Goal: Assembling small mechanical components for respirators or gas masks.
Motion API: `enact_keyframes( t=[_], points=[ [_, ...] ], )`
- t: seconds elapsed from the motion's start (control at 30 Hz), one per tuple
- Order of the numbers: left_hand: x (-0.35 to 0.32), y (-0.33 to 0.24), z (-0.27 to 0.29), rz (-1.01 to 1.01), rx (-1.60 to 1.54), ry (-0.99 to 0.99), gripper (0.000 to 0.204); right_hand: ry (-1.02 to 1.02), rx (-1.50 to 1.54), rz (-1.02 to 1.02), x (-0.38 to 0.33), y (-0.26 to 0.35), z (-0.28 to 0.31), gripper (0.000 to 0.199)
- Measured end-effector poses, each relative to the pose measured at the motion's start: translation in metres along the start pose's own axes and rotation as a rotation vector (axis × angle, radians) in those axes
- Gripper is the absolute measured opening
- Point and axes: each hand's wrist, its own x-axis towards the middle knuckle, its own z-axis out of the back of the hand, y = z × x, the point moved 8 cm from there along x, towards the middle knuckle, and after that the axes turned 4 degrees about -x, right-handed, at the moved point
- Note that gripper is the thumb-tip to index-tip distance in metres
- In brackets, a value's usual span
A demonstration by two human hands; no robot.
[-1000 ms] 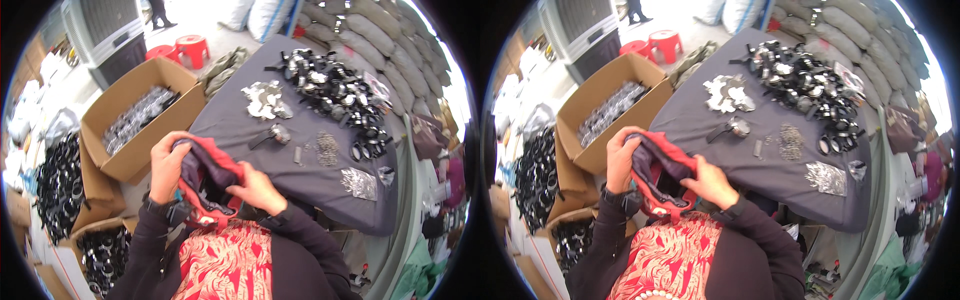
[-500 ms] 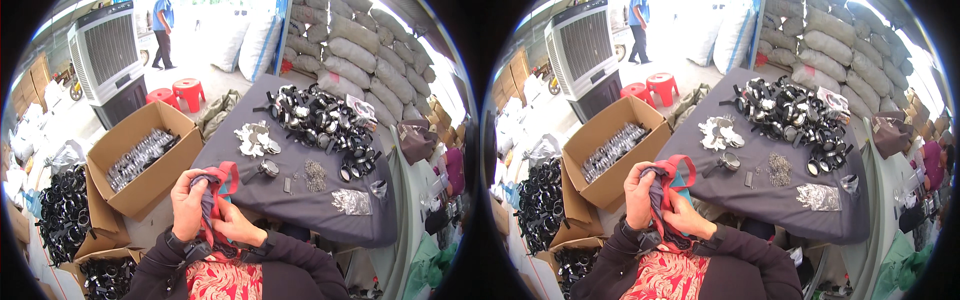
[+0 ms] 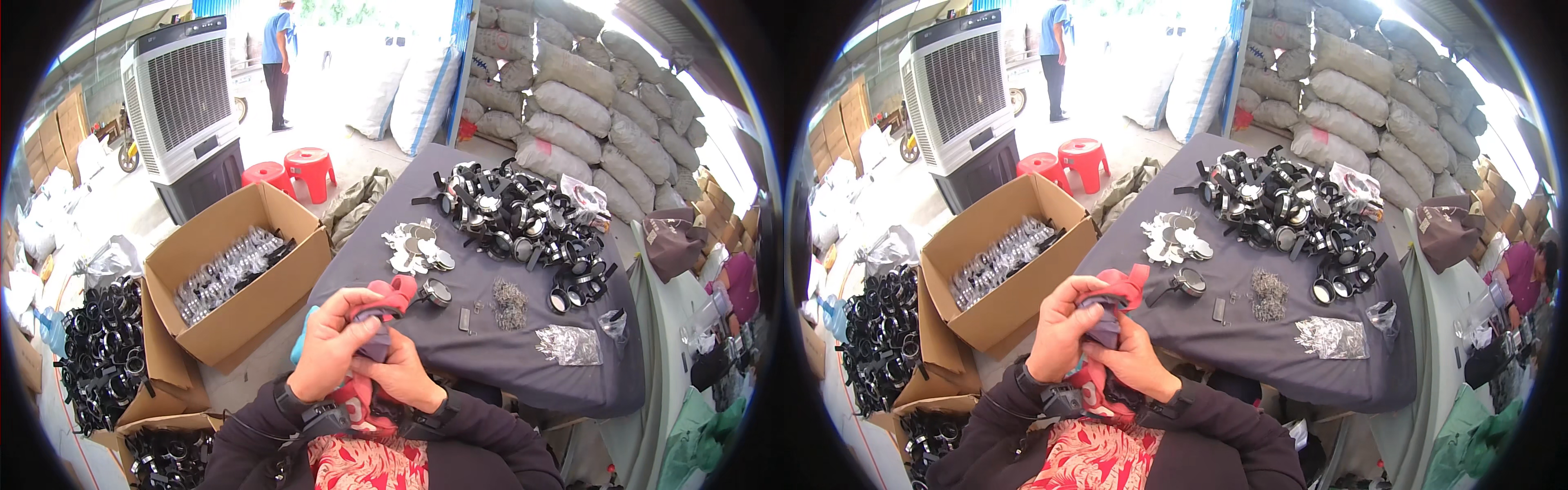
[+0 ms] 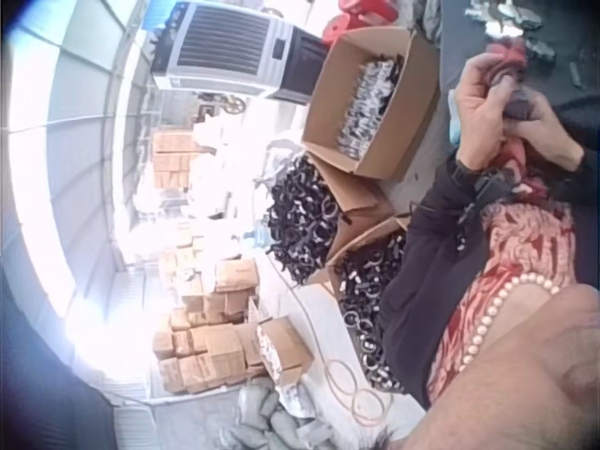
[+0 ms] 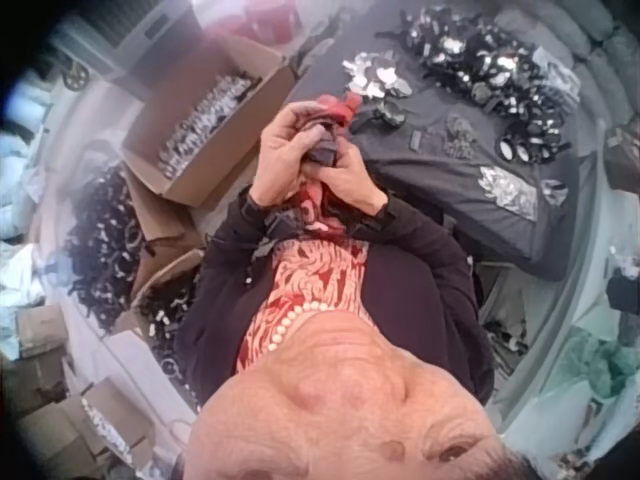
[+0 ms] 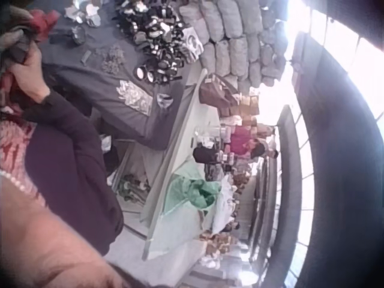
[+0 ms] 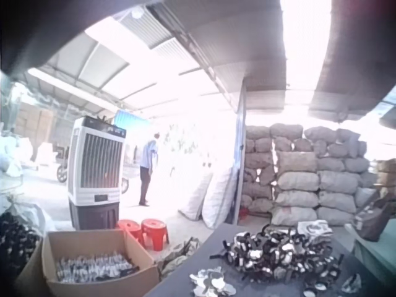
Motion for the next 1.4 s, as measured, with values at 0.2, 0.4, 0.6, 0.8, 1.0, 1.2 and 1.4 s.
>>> enact_keyframes(
  t=[0.2,0.4,0.6,0.8,1.0,1.2,1.4],
  points=[
    [0.014,0.008,-0.019,-0.028,0.174,0.108,0.040,-0.232,0.046,0.023,-0.022,0.028,0.058,0.035],
    [0.039,0.027,0.025,-0.049,0.037,-0.094,0.032,-0.350,0.068,0.247,-0.071,0.101,0.081,0.031],
    [0.054,0.081,-0.031,0.140,-0.011,0.123,0.032,-0.961,0.096,0.552,-0.209,0.134,0.119,0.026],
    [0.053,0.103,-0.027,0.202,0.040,0.189,0.033,-1.453,-0.180,0.523,-0.315,0.124,0.153,0.021],
    [0.065,0.119,-0.034,0.233,0.013,0.177,0.033,-1.835,-0.397,0.421,-0.434,0.135,0.185,0.014],
    [0.075,0.109,0.012,0.207,0.111,0.005,0.032,-1.905,-0.492,0.313,-0.466,0.088,0.239,0.015],
    [0.075,0.119,0.035,0.212,0.149,-0.136,0.029,-1.917,-0.398,0.164,-0.498,0.038,0.249,0.020]
  ],
)
